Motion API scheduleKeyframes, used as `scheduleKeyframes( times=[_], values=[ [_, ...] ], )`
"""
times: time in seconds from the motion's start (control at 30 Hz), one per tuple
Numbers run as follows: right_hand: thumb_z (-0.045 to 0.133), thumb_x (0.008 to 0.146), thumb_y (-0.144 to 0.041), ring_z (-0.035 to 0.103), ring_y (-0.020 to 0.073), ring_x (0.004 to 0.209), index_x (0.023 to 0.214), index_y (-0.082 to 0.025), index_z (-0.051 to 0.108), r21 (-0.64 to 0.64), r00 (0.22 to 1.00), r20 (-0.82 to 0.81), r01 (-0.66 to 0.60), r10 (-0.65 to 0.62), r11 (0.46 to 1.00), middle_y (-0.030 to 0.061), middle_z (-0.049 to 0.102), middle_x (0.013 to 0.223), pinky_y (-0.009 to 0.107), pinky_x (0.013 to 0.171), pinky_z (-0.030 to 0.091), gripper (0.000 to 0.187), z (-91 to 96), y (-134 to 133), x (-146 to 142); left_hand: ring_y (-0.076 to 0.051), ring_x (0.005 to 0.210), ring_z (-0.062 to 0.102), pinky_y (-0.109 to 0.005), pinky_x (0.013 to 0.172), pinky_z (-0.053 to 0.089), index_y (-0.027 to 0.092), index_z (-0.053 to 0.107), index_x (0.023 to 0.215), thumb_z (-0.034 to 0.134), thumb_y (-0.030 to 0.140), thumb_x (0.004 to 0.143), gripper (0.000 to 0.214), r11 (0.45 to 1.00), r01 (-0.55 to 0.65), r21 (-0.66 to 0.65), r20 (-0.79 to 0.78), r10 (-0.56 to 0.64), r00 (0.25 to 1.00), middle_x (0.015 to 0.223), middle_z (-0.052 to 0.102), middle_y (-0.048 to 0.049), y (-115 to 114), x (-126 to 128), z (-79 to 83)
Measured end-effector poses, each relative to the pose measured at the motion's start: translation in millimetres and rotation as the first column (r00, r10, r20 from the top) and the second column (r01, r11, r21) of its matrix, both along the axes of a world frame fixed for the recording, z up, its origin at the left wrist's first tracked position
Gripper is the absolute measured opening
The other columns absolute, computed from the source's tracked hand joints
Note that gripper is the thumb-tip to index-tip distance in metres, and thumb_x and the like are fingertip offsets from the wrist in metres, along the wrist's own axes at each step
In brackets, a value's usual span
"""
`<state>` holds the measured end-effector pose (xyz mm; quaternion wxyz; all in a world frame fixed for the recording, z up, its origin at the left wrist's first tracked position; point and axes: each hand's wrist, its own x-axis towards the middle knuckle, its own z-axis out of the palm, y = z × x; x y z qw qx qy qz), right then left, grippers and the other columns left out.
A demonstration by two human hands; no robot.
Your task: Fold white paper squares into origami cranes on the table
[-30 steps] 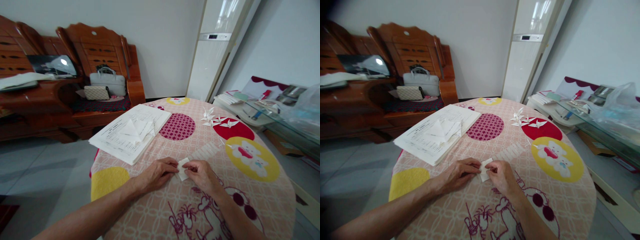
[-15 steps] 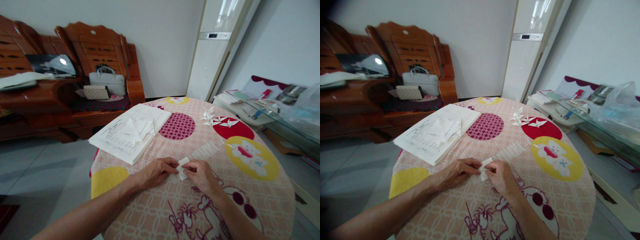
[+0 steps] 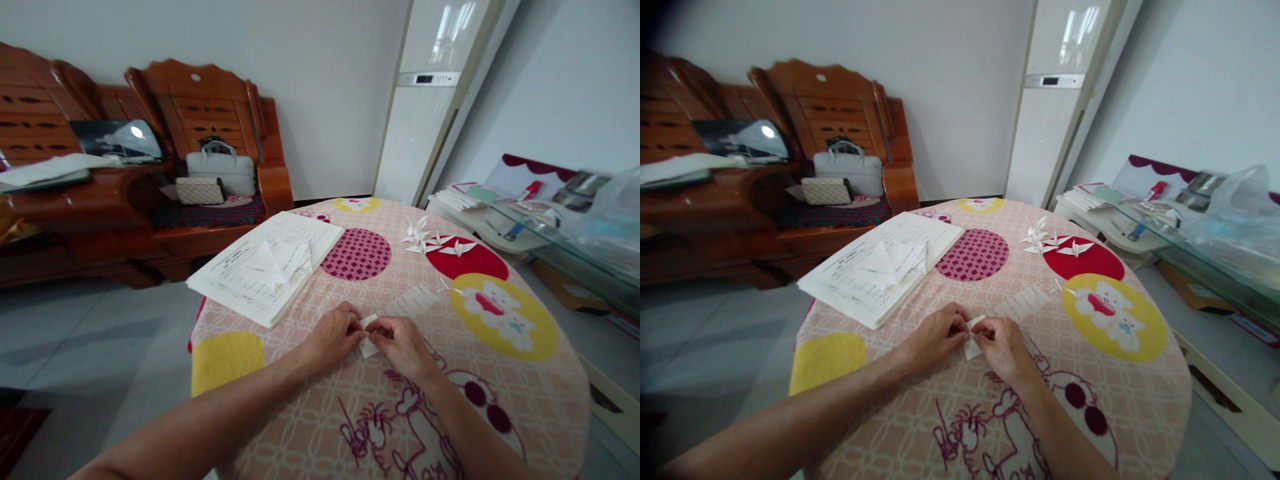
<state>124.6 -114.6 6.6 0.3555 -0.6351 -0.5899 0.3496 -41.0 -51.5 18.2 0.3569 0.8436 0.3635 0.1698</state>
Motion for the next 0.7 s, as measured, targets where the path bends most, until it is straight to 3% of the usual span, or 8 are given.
scheduleKeyframes(
  times=[0.27,0.7],
  values=[
    [0.058,0.076,-0.012,0.065,0.0148,0.061,0.081,-0.015,0.073,0.043,1.0,0.007,-0.019,0.018,0.999,0.0032,0.072,0.069,0.021,0.055,0.044,0.016,0.1,0.1,-0.3,-0.016,0.084,0.061,-0.027,0.073,0.045,0.015,0.069,0.07,0.056,0.019,0.081,0.018,0.998,-0.014,0.062,-0.068,0.018,0.997,0.102,0.06,-0.0057,-3.9,2.8,-4.2],
    [0.061,0.069,-0.009,0.057,0.0121,0.054,0.075,-0.015,0.067,-0.007,0.988,0.142,0.065,-0.064,0.998,-0.0009,0.064,0.059,0.021,0.053,0.038,0.01,1.0,1.1,-6.0,-0.015,0.09,0.061,-0.025,0.08,0.046,0.015,0.07,0.069,0.057,0.012,0.077,0.015,0.997,-0.059,0.041,0.035,0.058,0.998,0.107,0.058,-0.0059,-8.1,-1.6,-12.6]
  ],
)
